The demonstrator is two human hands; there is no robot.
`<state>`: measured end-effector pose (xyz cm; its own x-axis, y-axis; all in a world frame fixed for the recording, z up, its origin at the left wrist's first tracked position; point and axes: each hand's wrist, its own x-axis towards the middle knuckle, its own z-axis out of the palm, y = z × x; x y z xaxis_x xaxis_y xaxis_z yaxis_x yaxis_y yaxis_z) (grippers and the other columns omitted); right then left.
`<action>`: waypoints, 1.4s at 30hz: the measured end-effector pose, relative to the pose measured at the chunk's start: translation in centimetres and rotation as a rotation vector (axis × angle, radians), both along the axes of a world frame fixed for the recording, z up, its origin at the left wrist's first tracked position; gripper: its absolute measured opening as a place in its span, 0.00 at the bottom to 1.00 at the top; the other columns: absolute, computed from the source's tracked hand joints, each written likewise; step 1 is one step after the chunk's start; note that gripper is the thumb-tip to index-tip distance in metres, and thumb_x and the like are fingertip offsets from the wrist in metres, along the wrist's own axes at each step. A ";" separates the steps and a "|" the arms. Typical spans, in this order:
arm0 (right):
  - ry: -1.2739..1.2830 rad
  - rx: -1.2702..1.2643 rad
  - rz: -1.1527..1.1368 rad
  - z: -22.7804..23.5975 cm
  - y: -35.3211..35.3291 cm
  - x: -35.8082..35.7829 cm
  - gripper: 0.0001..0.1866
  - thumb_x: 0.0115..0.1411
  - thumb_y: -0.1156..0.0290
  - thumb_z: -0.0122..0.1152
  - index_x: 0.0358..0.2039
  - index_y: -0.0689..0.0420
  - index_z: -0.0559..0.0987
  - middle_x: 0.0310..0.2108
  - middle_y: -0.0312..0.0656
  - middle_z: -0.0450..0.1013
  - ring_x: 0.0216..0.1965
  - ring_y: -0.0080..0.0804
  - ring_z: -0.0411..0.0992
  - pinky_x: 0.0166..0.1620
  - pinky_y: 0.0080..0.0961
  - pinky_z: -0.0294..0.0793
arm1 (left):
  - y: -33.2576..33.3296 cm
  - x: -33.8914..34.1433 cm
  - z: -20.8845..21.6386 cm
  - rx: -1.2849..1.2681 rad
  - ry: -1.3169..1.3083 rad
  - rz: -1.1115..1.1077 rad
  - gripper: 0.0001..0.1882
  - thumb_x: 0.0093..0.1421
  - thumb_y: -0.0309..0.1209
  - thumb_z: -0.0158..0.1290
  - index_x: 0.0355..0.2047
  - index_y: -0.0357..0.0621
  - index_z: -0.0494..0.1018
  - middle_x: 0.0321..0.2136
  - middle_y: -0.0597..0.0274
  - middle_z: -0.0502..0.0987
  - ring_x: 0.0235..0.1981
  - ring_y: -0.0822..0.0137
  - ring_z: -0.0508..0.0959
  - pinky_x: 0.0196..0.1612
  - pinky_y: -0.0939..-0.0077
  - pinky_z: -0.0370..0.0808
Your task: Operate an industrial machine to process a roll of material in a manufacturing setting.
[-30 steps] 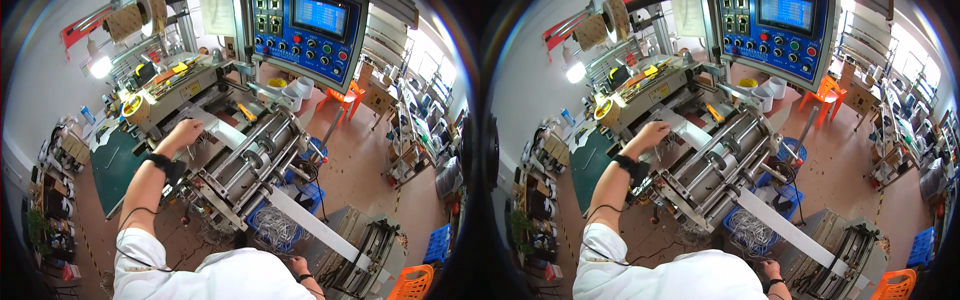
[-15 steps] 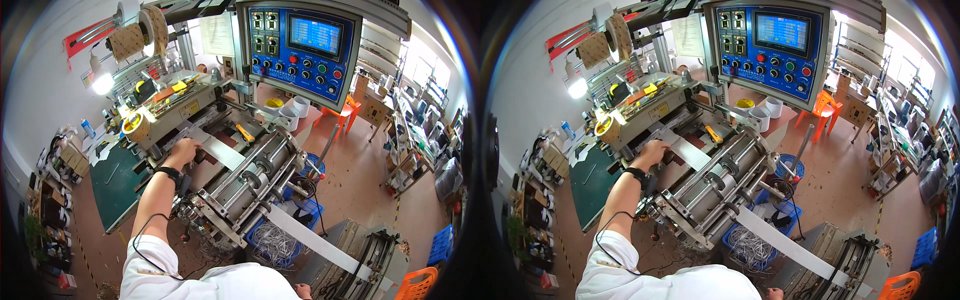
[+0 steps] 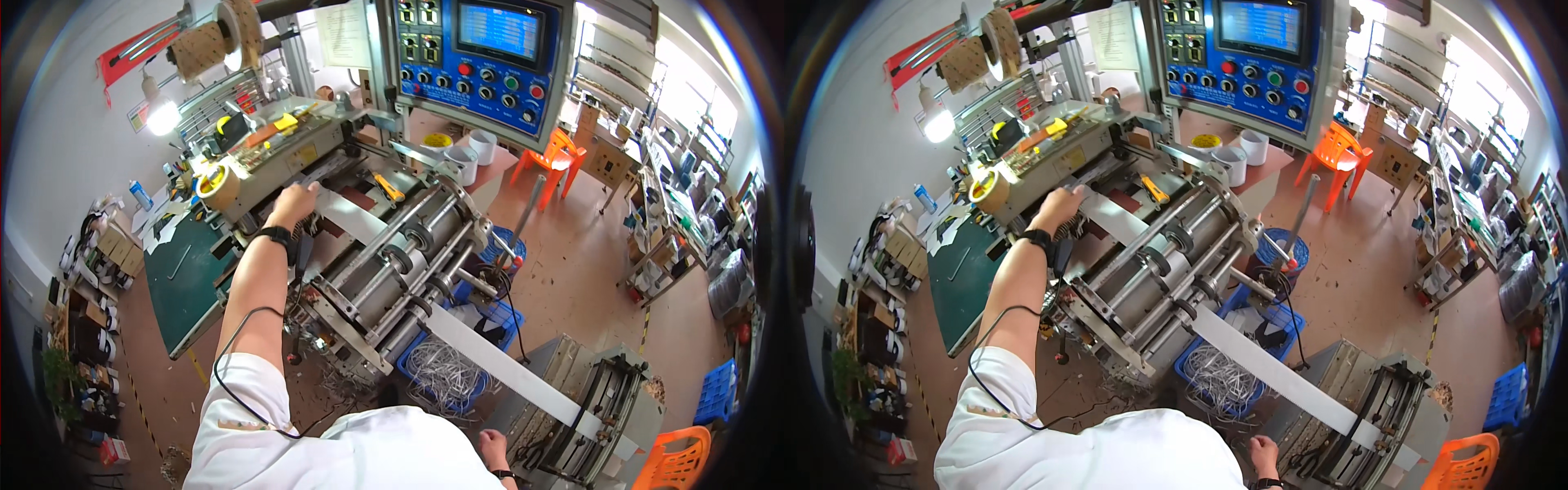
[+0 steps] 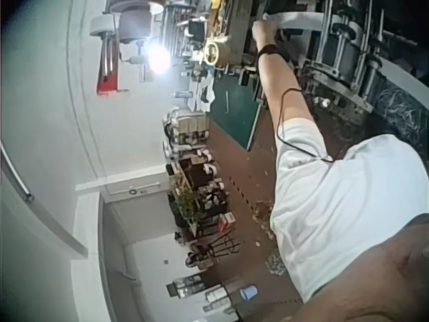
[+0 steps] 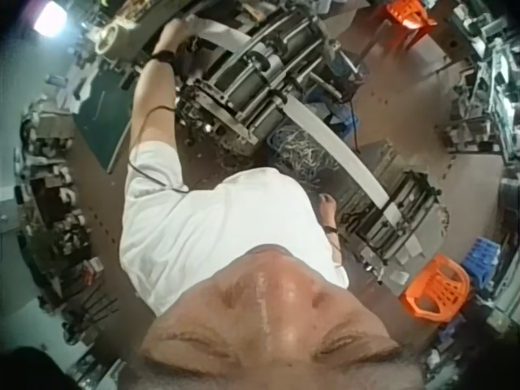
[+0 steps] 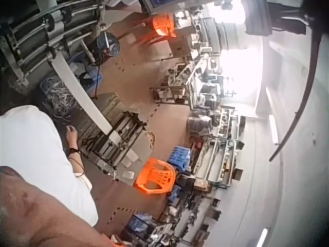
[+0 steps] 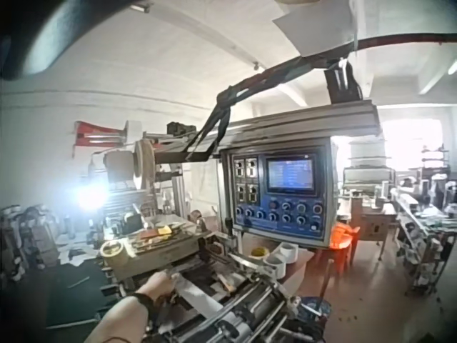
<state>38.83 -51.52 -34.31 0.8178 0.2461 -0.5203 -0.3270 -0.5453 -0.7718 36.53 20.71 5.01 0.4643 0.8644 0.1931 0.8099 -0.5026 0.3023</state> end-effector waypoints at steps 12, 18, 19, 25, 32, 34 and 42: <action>-0.662 -0.176 -0.153 16.4 -8.8 1.5 0.05 0.55 0.73 0.60 0.27 0.61 0.78 0.23 0.43 0.74 0.25 0.33 0.73 0.30 0.29 0.72 | -3.3 4.0 -0.4 -0.024 -0.004 0.264 0.24 0.57 0.38 0.47 0.52 0.38 0.70 0.52 0.43 0.73 0.53 0.48 0.74 0.54 0.57 0.71; -0.798 -0.500 -0.041 16.8 -13.2 0.7 0.11 0.53 0.71 0.62 0.18 0.59 0.71 0.19 0.45 0.68 0.24 0.43 0.69 0.28 0.36 0.68 | -4.6 4.6 -0.1 -0.043 0.001 0.149 0.25 0.59 0.41 0.43 0.48 0.35 0.73 0.49 0.42 0.74 0.54 0.46 0.73 0.55 0.56 0.69; -0.856 -0.485 0.010 16.8 -13.1 0.6 0.12 0.53 0.71 0.63 0.17 0.59 0.70 0.18 0.45 0.66 0.22 0.44 0.67 0.27 0.37 0.67 | -4.3 4.6 -0.4 -0.008 -0.001 0.149 0.26 0.60 0.44 0.42 0.47 0.35 0.74 0.48 0.42 0.75 0.53 0.45 0.73 0.55 0.55 0.69; -0.959 -0.506 0.030 17.3 -14.3 2.1 0.15 0.51 0.71 0.64 0.15 0.58 0.67 0.17 0.43 0.64 0.21 0.44 0.65 0.26 0.38 0.65 | 0.1 5.0 -2.3 0.095 0.046 0.044 0.31 0.60 0.53 0.42 0.44 0.35 0.76 0.46 0.41 0.76 0.51 0.44 0.74 0.53 0.54 0.69; -0.964 -0.592 0.055 15.2 -15.9 3.2 0.16 0.49 0.68 0.66 0.14 0.56 0.67 0.17 0.42 0.64 0.23 0.43 0.66 0.27 0.39 0.66 | 3.3 5.6 -4.0 0.094 0.055 -0.189 0.30 0.57 0.56 0.48 0.38 0.37 0.78 0.37 0.42 0.79 0.43 0.44 0.77 0.46 0.57 0.72; -0.951 -0.614 0.073 14.8 -16.0 3.3 0.16 0.49 0.67 0.66 0.15 0.55 0.68 0.17 0.41 0.65 0.24 0.43 0.67 0.28 0.38 0.67 | 4.3 5.5 -4.5 0.083 0.023 -0.215 0.30 0.57 0.55 0.49 0.37 0.36 0.78 0.36 0.42 0.79 0.43 0.45 0.78 0.46 0.57 0.73; -0.934 -0.707 0.098 14.1 -16.6 3.2 0.16 0.51 0.65 0.65 0.15 0.55 0.69 0.19 0.41 0.66 0.26 0.43 0.69 0.30 0.39 0.69 | 4.6 6.6 -5.3 0.120 0.039 -0.259 0.28 0.57 0.53 0.50 0.40 0.37 0.78 0.37 0.45 0.80 0.42 0.48 0.78 0.46 0.60 0.73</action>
<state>42.06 -68.10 -20.17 0.9478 0.2256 0.2254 0.2725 -0.9400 -0.2051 43.17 25.36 -0.25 0.6754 0.6883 0.2645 0.6600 -0.7243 0.1994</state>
